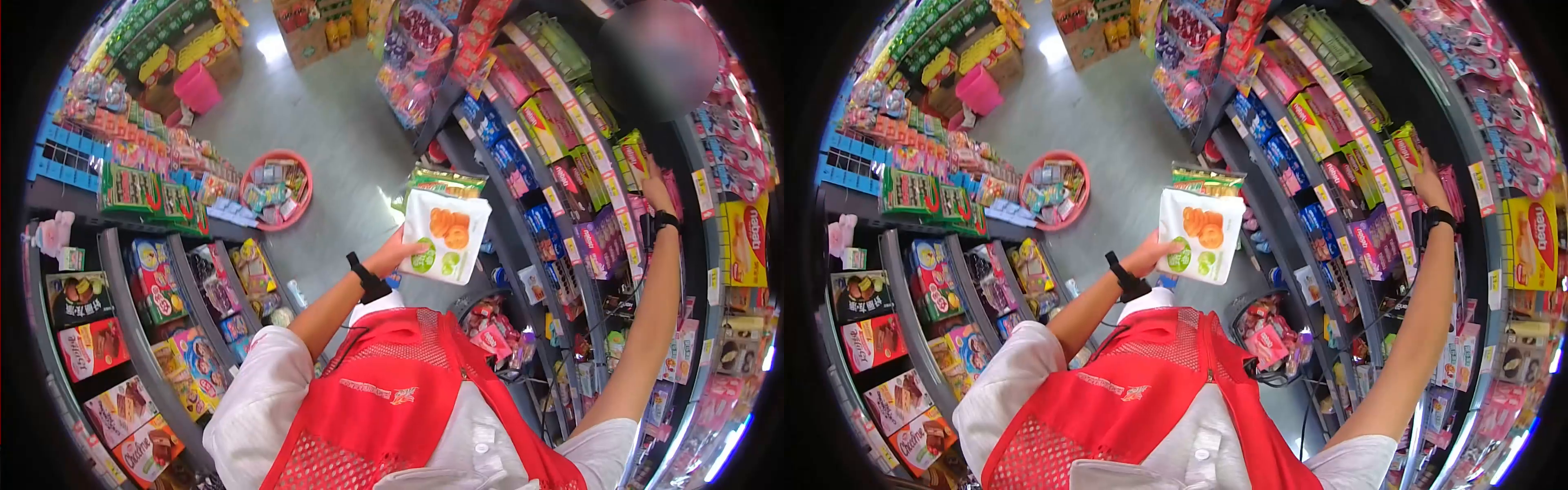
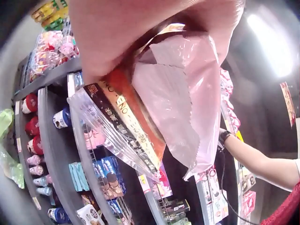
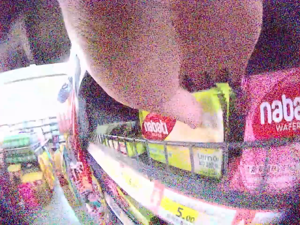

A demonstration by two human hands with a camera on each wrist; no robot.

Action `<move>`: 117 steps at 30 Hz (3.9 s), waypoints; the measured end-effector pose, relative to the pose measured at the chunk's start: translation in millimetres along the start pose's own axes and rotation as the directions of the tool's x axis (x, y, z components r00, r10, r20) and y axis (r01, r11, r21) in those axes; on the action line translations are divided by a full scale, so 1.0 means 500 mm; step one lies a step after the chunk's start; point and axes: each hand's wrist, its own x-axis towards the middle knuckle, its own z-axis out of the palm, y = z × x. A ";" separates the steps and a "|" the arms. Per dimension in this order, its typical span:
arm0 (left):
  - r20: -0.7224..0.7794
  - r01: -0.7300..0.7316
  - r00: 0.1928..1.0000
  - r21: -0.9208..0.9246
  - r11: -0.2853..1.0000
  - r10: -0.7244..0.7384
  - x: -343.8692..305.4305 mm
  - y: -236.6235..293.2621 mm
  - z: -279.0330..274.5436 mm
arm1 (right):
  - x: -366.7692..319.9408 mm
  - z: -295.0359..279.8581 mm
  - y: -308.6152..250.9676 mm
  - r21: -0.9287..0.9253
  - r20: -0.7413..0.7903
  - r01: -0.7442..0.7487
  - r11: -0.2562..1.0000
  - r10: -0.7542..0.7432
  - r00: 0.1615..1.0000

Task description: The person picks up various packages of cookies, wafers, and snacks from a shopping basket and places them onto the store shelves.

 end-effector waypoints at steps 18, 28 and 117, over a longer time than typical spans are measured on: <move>0.022 0.123 0.992 -0.069 0.990 -0.122 0.009 0.004 0.136 | -0.644 0.319 -0.489 0.807 0.393 -0.171 0.565 -0.299 0.870; 0.244 0.315 0.885 0.316 0.895 -0.397 0.096 -0.110 0.276 | -0.840 0.285 -0.449 0.883 0.456 -0.446 -0.148 0.038 0.889; -0.178 0.406 0.913 0.311 0.859 -0.367 0.764 -0.715 -0.193 | -0.505 1.399 0.049 0.558 0.730 -0.224 -0.799 0.344 0.591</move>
